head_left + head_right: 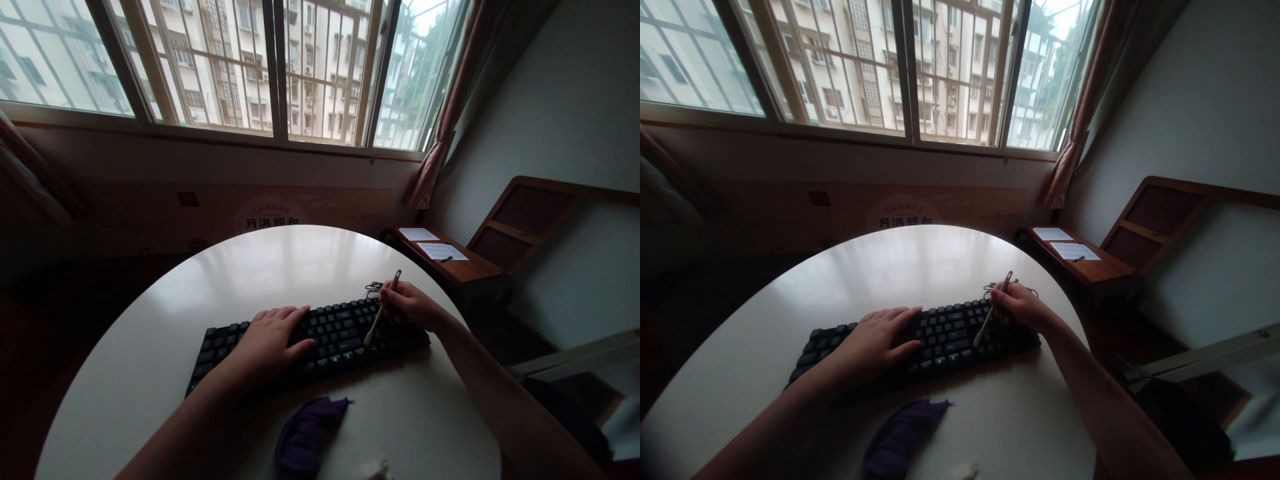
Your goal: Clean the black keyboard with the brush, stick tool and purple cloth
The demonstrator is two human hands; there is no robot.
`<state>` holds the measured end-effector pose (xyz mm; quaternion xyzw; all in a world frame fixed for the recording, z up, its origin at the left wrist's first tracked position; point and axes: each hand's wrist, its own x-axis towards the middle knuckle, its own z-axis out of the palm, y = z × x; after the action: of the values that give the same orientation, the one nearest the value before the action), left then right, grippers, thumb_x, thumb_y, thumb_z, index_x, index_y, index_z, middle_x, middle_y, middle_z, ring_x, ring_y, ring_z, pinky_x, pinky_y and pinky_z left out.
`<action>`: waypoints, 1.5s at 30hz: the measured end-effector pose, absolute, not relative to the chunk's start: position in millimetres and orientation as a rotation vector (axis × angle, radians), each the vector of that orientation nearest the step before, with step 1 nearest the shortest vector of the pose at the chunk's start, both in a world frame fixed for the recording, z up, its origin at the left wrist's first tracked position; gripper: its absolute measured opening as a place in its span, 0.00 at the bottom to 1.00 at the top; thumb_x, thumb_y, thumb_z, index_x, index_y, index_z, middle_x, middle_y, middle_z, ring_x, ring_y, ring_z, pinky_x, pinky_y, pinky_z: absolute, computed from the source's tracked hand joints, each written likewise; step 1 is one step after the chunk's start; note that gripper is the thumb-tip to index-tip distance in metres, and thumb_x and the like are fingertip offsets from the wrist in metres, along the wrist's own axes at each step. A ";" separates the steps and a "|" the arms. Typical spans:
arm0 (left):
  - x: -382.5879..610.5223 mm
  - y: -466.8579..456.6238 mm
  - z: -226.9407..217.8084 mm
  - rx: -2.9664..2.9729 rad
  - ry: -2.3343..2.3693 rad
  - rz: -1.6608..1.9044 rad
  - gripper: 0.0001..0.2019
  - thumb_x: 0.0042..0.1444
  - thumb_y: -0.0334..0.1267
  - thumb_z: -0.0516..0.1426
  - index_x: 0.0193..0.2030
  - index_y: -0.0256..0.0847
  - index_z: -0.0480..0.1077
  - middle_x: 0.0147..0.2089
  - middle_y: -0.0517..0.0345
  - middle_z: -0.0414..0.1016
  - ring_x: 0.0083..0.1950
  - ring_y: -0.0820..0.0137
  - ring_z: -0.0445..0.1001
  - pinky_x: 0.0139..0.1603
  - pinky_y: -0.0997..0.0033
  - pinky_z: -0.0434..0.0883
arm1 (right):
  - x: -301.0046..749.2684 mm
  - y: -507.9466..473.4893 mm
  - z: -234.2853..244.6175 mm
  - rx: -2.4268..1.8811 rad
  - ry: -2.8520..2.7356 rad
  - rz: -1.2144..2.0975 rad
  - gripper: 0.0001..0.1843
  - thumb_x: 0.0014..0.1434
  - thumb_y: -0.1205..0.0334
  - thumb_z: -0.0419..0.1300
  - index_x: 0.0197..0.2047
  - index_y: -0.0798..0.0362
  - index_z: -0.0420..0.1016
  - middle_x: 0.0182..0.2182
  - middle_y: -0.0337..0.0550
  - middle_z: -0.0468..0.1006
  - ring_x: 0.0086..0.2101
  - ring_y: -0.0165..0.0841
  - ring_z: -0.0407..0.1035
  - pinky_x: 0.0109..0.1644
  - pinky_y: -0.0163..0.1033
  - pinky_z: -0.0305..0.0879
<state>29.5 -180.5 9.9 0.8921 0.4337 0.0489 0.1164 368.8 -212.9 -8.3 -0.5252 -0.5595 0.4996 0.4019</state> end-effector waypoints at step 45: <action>26.4 -177.3 4.4 2.640 1.253 0.180 0.35 0.61 0.59 0.52 0.71 0.46 0.60 0.68 0.48 0.68 0.66 0.49 0.66 0.67 0.48 0.60 | 303.3 -346.9 -24.3 -1.307 -1.754 0.166 0.12 0.68 0.63 0.54 0.49 0.47 0.78 0.36 0.45 0.79 0.35 0.37 0.74 0.38 0.40 0.72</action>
<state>26.4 -177.3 4.4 0.8965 0.4256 0.0610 0.1068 303.3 -346.9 -24.3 -0.5303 -0.7114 0.0673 0.4563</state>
